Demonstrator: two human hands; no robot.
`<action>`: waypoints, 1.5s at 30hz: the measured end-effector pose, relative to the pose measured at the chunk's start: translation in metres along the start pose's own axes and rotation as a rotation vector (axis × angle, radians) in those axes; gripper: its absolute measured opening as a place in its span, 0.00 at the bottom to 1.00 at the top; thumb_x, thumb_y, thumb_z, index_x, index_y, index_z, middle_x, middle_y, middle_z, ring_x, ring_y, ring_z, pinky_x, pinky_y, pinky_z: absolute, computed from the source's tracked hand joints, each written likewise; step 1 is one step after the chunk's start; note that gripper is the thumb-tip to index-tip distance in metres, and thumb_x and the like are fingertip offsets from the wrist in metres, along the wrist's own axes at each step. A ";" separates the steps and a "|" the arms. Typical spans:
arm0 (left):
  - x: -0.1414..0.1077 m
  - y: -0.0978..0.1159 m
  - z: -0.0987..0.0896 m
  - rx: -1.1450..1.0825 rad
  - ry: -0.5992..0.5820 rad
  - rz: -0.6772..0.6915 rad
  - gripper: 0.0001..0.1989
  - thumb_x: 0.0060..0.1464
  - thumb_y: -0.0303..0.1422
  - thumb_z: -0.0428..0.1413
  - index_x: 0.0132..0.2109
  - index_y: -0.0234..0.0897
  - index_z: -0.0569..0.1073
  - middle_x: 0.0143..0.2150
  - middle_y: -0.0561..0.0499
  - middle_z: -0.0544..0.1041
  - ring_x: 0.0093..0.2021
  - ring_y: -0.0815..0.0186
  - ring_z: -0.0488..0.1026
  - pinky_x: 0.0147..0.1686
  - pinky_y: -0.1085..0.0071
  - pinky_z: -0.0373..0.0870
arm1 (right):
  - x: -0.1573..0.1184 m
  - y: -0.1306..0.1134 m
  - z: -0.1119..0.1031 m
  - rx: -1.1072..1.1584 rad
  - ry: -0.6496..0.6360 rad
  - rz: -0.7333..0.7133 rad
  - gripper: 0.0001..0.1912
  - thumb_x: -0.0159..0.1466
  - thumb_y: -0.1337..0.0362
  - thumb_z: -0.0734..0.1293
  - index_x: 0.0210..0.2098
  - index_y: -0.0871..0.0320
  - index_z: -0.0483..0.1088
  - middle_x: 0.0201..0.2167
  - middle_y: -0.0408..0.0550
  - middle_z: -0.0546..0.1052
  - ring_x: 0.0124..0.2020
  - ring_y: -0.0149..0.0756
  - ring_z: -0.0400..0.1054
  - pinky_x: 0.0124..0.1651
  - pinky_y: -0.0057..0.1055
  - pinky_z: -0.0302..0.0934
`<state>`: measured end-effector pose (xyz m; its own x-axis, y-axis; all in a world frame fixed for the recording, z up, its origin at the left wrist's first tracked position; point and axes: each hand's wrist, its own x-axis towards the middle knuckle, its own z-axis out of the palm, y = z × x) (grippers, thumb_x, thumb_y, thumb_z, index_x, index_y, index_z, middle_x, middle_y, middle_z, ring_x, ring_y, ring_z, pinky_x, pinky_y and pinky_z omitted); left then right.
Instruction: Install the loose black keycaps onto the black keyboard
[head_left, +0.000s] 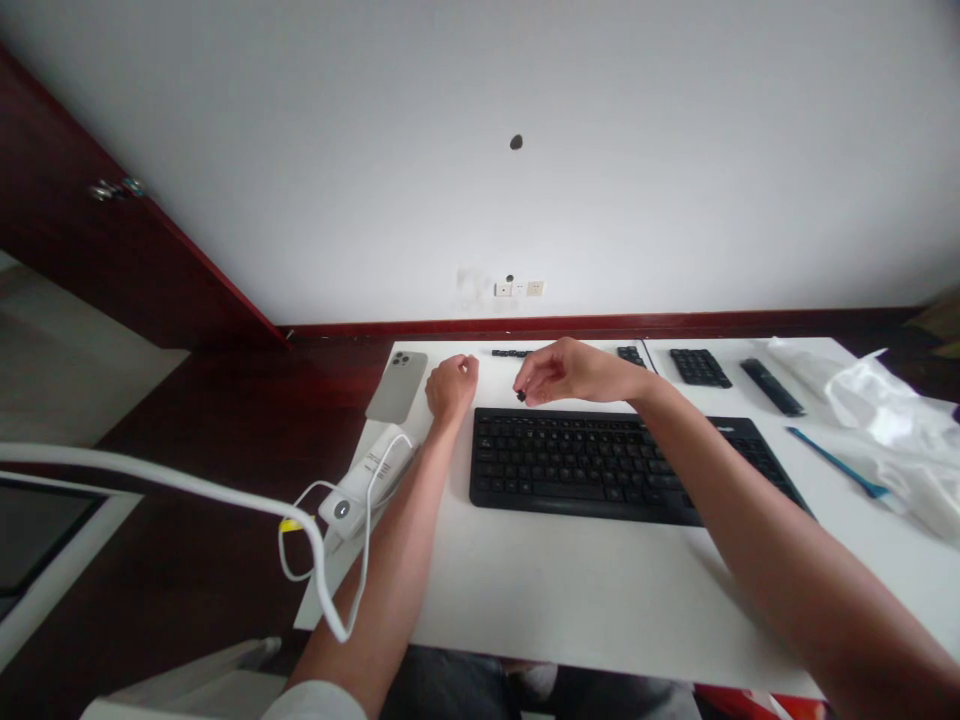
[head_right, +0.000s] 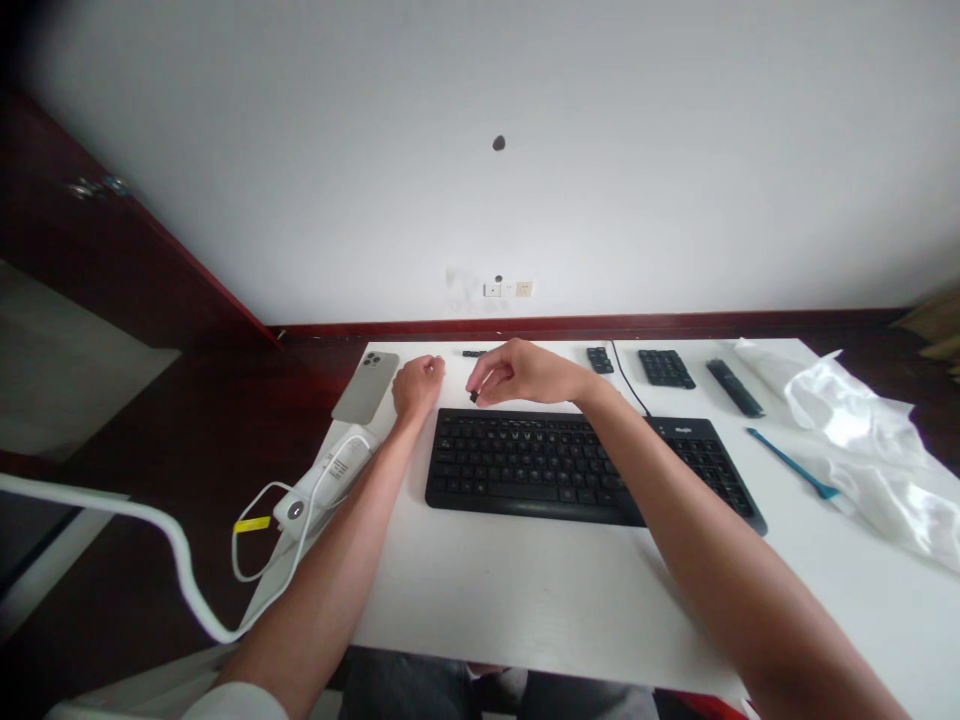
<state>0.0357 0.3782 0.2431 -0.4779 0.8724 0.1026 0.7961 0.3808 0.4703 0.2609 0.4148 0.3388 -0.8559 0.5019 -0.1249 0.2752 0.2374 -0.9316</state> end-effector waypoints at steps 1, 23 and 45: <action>0.000 0.000 0.000 -0.002 0.003 0.005 0.20 0.69 0.43 0.46 0.37 0.45 0.80 0.41 0.46 0.84 0.41 0.57 0.77 0.36 0.67 0.58 | -0.001 0.002 0.000 -0.102 -0.003 0.043 0.18 0.54 0.55 0.79 0.41 0.58 0.80 0.36 0.48 0.84 0.41 0.43 0.80 0.46 0.35 0.72; -0.002 -0.001 0.000 -0.041 0.037 0.031 0.19 0.68 0.42 0.48 0.33 0.44 0.79 0.38 0.46 0.84 0.38 0.57 0.77 0.35 0.67 0.57 | 0.005 0.005 0.027 -0.640 -0.116 0.190 0.08 0.57 0.71 0.74 0.36 0.57 0.83 0.32 0.45 0.85 0.37 0.40 0.79 0.38 0.28 0.66; -0.001 -0.003 0.002 -0.040 0.046 0.042 0.19 0.67 0.42 0.48 0.33 0.45 0.78 0.37 0.47 0.83 0.37 0.57 0.76 0.34 0.67 0.56 | 0.013 0.013 0.031 -0.556 -0.074 0.276 0.04 0.55 0.68 0.76 0.32 0.56 0.83 0.31 0.45 0.85 0.37 0.39 0.79 0.39 0.28 0.66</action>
<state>0.0349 0.3765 0.2404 -0.4616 0.8721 0.1623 0.8009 0.3310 0.4990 0.2401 0.3991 0.3142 -0.7435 0.5521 -0.3773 0.6599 0.5146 -0.5474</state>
